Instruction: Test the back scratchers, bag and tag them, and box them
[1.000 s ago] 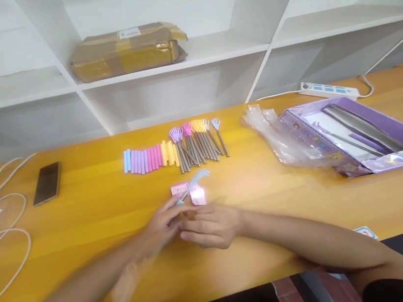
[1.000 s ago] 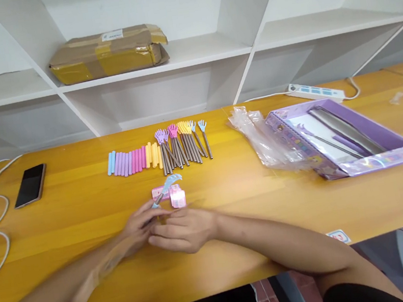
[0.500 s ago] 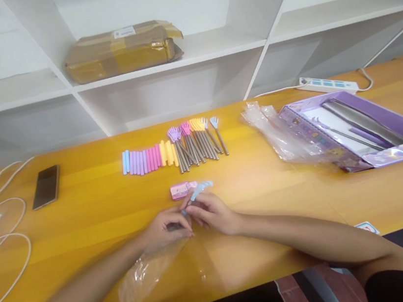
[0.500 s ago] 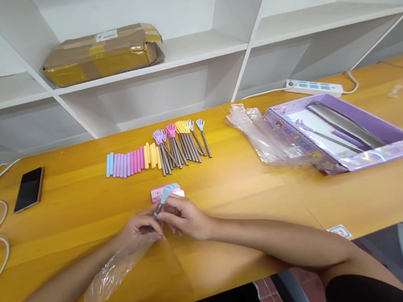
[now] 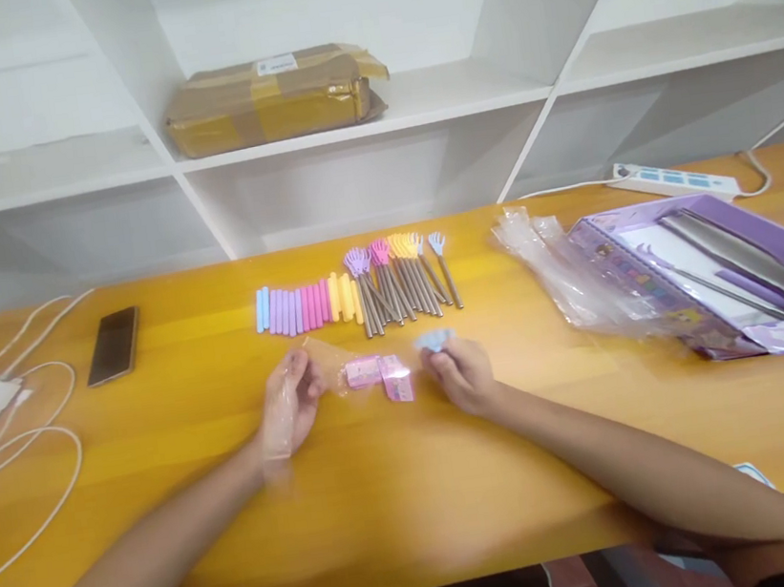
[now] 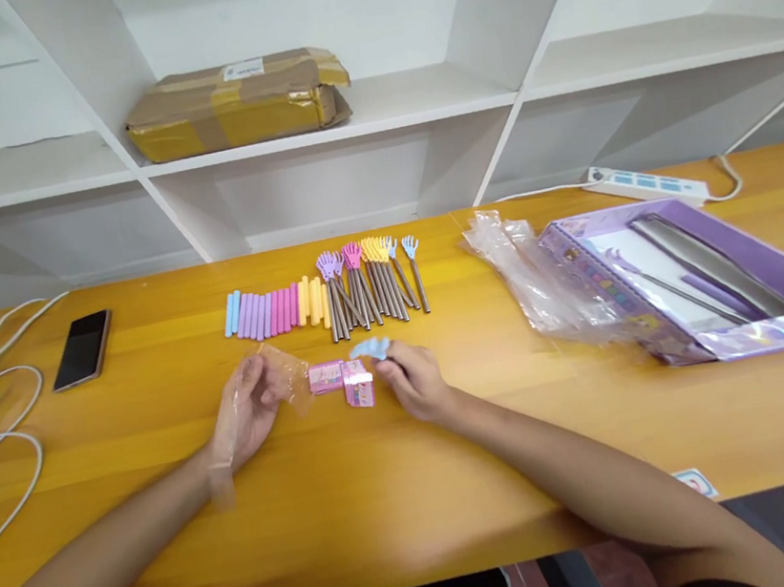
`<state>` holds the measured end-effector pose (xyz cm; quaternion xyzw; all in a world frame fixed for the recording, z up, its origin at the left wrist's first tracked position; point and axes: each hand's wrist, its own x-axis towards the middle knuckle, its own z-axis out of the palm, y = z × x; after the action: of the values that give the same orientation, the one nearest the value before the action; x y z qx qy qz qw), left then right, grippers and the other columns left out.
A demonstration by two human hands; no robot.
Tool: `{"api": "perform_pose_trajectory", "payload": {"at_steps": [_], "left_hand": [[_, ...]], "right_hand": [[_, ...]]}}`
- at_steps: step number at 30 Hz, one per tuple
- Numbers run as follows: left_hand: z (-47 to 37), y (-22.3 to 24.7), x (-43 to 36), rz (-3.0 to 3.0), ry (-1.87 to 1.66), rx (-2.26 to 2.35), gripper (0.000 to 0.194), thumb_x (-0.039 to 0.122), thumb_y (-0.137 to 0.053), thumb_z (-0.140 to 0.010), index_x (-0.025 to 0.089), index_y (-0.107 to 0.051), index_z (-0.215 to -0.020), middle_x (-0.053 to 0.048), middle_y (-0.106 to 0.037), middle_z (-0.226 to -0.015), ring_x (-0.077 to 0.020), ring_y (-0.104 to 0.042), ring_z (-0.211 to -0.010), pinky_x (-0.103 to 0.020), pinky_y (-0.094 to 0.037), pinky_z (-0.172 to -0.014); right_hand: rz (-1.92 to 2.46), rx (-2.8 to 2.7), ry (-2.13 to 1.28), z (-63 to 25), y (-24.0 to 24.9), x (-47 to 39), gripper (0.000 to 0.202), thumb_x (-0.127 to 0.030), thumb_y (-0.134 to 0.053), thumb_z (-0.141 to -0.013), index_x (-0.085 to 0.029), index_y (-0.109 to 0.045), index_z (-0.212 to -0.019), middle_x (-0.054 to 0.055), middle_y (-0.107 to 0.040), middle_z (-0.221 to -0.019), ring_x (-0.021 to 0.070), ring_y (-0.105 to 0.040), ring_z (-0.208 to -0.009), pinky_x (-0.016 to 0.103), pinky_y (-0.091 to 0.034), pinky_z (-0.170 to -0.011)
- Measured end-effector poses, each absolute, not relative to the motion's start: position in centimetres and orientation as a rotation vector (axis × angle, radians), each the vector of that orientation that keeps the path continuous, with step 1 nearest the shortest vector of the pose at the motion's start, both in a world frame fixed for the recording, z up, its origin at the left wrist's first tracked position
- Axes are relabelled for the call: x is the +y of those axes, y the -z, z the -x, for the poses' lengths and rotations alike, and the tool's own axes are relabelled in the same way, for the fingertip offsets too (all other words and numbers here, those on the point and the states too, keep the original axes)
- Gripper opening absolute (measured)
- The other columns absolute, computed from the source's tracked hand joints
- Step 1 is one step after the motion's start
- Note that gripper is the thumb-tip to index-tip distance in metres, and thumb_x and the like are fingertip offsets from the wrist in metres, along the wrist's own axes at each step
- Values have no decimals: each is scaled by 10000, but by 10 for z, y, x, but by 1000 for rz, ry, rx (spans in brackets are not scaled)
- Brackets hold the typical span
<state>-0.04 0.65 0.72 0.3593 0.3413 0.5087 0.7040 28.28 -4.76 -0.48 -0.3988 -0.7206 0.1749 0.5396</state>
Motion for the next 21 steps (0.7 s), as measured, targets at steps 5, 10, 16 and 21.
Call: {"api": "perform_pose_trajectory", "payload": {"at_steps": [5,10,16,21], "left_hand": [[0,-3,7,-733,-1099,781,281,367,-827,-927,174,-630,-877,26,-617,-804,-51,-534,-616,-165,-438,-537],[1,-7,6,-678,-1085,791,291,357,-808,-921,178,-604,-819,25,-625,-780,-77,-589,-633,-186,-474,-531],[4,-6,6,-744,-1000,763,347,441,-725,-966,182,-575,-789,-12,-675,-763,-126,-652,-618,-240,-514,-539],[-3,-8,2,-890,-941,797,269,376,-827,-899,137,-731,-974,-66,-767,-894,-174,-720,-719,-286,-585,-620]], "right_hand": [[908,-2115,24,-282,3,-47,353,-364,-370,-1161,-200,-680,-1127,51,-673,-866,164,-586,-701,307,-442,-647],[1058,-2137,136,-284,4,-45,310,-330,-438,-1134,-205,-676,-980,57,-646,-870,170,-564,-737,310,-434,-685],[1153,-2096,145,-284,5,-39,190,-312,-577,-1088,-212,-700,-984,58,-679,-911,173,-597,-778,312,-467,-712],[1142,-2101,182,-281,5,-38,173,-323,-623,-1072,-200,-713,-991,59,-688,-914,167,-597,-757,309,-473,-694]]}}
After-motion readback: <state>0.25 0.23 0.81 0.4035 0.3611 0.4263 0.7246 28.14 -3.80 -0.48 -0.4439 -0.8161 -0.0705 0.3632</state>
